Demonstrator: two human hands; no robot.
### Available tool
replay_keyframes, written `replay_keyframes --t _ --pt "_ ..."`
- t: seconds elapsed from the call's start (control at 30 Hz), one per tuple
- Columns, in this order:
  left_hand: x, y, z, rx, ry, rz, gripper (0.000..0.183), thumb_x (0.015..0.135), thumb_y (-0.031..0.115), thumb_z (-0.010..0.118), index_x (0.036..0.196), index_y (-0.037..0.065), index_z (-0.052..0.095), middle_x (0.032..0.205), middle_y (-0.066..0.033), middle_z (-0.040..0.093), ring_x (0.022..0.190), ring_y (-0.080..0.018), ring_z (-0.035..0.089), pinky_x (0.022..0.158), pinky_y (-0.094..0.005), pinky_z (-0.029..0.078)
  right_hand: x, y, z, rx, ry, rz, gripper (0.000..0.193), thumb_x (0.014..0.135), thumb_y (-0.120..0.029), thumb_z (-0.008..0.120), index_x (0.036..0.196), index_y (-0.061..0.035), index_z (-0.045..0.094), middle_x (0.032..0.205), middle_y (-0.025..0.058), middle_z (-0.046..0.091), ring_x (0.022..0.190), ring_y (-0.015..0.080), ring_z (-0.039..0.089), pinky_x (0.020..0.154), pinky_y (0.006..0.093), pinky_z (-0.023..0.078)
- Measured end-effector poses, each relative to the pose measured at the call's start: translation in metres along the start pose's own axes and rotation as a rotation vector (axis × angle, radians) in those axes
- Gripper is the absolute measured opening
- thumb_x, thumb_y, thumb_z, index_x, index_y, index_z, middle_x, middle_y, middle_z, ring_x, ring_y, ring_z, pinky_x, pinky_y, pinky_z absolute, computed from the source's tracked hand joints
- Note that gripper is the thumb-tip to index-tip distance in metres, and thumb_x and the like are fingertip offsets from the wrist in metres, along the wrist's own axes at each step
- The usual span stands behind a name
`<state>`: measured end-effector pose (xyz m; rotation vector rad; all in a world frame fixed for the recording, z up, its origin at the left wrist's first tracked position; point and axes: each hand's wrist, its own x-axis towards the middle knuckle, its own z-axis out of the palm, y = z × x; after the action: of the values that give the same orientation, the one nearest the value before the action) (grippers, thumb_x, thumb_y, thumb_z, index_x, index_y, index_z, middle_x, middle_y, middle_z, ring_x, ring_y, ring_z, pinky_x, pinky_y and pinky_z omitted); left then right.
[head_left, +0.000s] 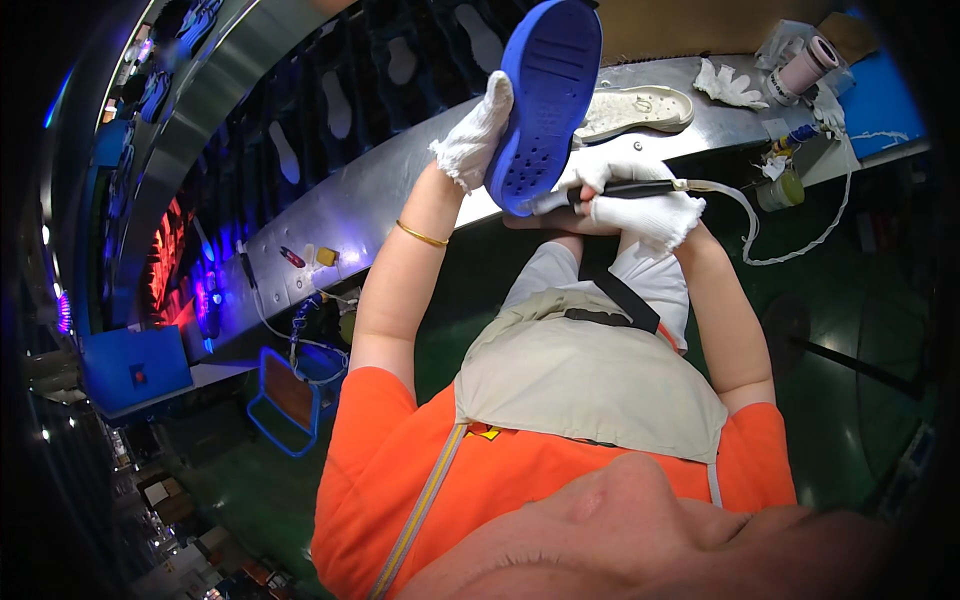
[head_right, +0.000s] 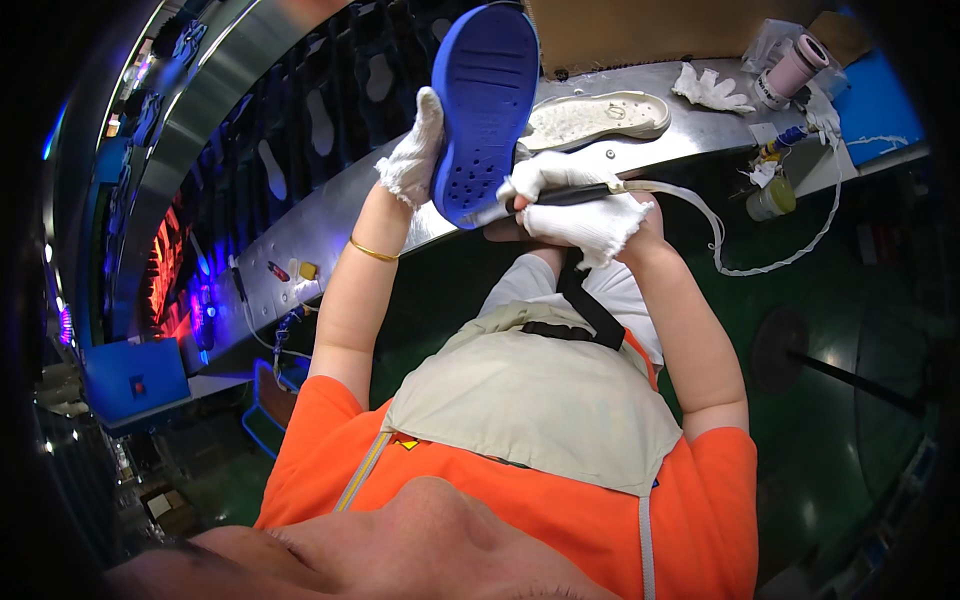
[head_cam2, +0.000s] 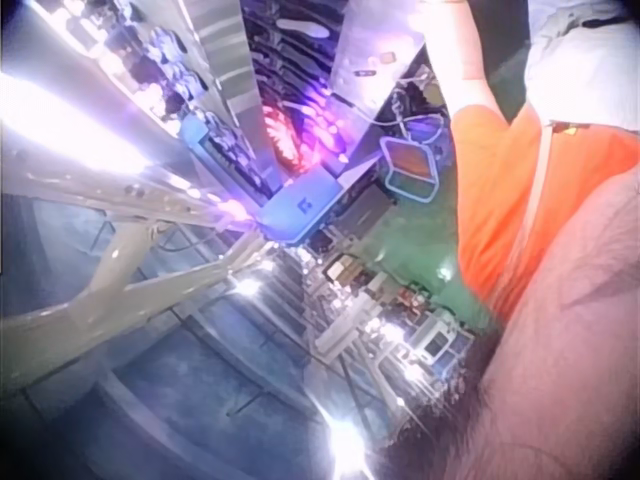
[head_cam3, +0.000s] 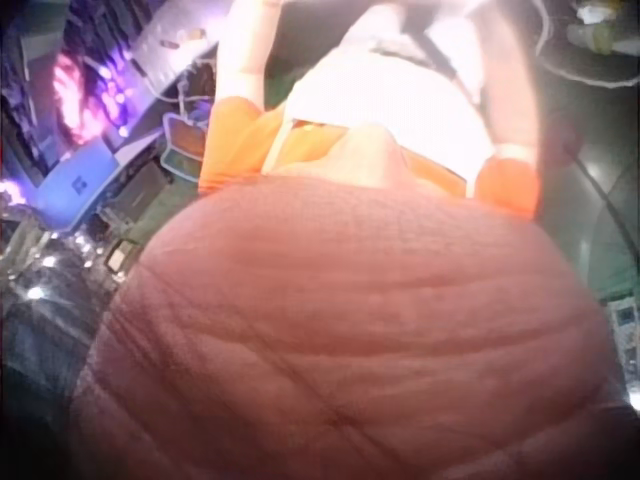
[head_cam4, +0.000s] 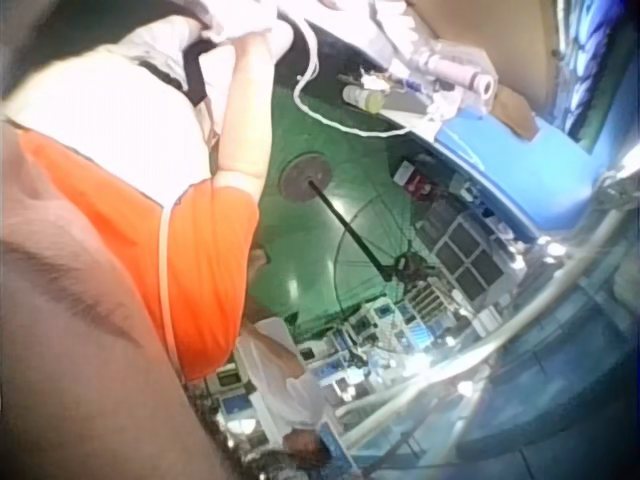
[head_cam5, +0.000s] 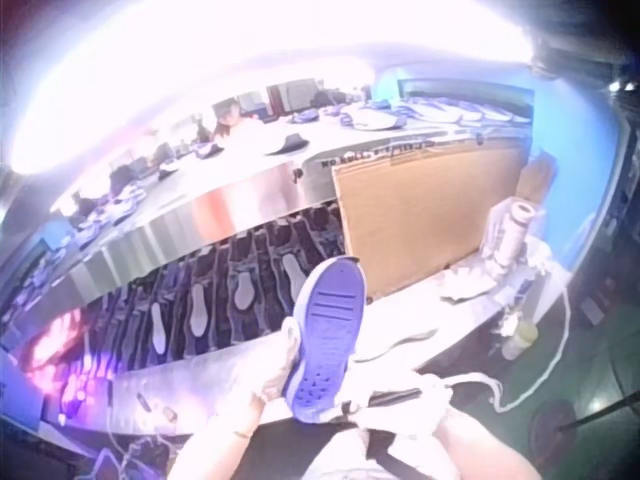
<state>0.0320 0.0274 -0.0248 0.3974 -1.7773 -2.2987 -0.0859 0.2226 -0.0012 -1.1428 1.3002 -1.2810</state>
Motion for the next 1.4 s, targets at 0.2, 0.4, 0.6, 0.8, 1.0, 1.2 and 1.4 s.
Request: replay_keyframes --t 0.2,0.4,0.6,0.8,1.0,1.2,1.4 --pt "0.003 0.014 0.008 -0.035 0.081 -0.229 0.083 0.075 0.073 0.044 0.123 0.005 0.051 0.098 -0.0176 0.064 0.079 -0.0227 0.066 0.069 -0.0336 0.056 0.004 0.010 0.003 -0.561 -0.008 0.009 0.023 0.075 -0.024 0.056 0.094 -0.0127 0.058 0.102 0.0024 0.060 0.099 0.0180 0.056 0.092 0.0261 0.042" --pt "0.004 0.015 0.013 -0.046 0.166 -0.258 0.075 0.079 0.068 0.047 0.122 0.006 0.053 0.098 -0.0173 0.063 0.077 -0.0212 0.065 0.064 -0.0322 0.056 0.012 0.009 -0.013 -0.446 -0.047 0.070 0.037 0.077 -0.042 0.059 0.106 -0.0208 0.062 0.105 0.0027 0.062 0.108 0.0165 0.053 0.098 0.0309 0.038" --pt "0.004 0.014 0.007 -0.022 0.138 -0.277 0.075 0.080 0.066 0.047 0.124 0.006 0.051 0.104 -0.0170 0.061 0.086 -0.0227 0.064 0.067 -0.0341 0.057 0.014 0.011 -0.019 -0.703 -0.076 -0.077 0.032 0.078 -0.037 0.060 0.102 -0.0155 0.059 0.105 0.0035 0.060 0.102 0.0209 0.054 0.094 0.0320 0.041" --pt "0.000 0.024 0.019 -0.077 0.118 -0.242 0.074 0.081 0.064 0.049 0.126 0.006 0.049 0.107 -0.0174 0.060 0.089 -0.0229 0.063 0.067 -0.0347 0.057 0.018 -0.006 -0.023 -0.617 0.097 -0.270 0.013 0.072 -0.021 0.063 0.078 -0.0107 0.058 0.088 0.0048 0.062 0.083 0.0248 0.057 0.078 0.0327 0.047" --pt "-0.008 0.025 0.010 -0.268 0.317 0.098 0.066 0.084 0.061 0.046 0.123 0.008 0.050 0.111 -0.0117 0.058 0.097 -0.0223 0.059 0.086 -0.0356 0.050 0.005 -0.011 -0.032 -0.350 0.058 -0.241 0.011 0.075 -0.014 0.066 0.082 -0.0084 0.059 0.086 0.0030 0.061 0.082 0.0161 0.058 0.077 0.0293 0.047" --pt "-0.020 0.001 -0.044 -0.805 -0.035 -0.020 0.077 0.084 0.068 0.037 0.124 0.003 0.046 0.116 -0.0181 0.056 0.102 -0.0265 0.059 0.086 -0.0376 0.052 -0.005 -0.005 -0.021 -0.105 0.259 -0.258 0.020 0.077 0.001 0.065 0.095 -0.0021 0.056 0.088 0.0026 0.059 0.081 0.0094 0.057 0.076 0.0233 0.047" --pt "-0.035 -0.048 0.020 -1.041 -0.013 -0.067 0.057 0.092 0.047 0.038 0.128 0.002 0.044 0.115 -0.0216 0.054 0.104 -0.0340 0.056 0.093 -0.0484 0.045 -0.003 0.018 -0.008 0.115 0.401 -0.120 0.019 0.078 0.002 0.063 0.096 0.0012 0.056 0.085 0.0066 0.061 0.079 0.0129 0.061 0.076 0.0265 0.050"
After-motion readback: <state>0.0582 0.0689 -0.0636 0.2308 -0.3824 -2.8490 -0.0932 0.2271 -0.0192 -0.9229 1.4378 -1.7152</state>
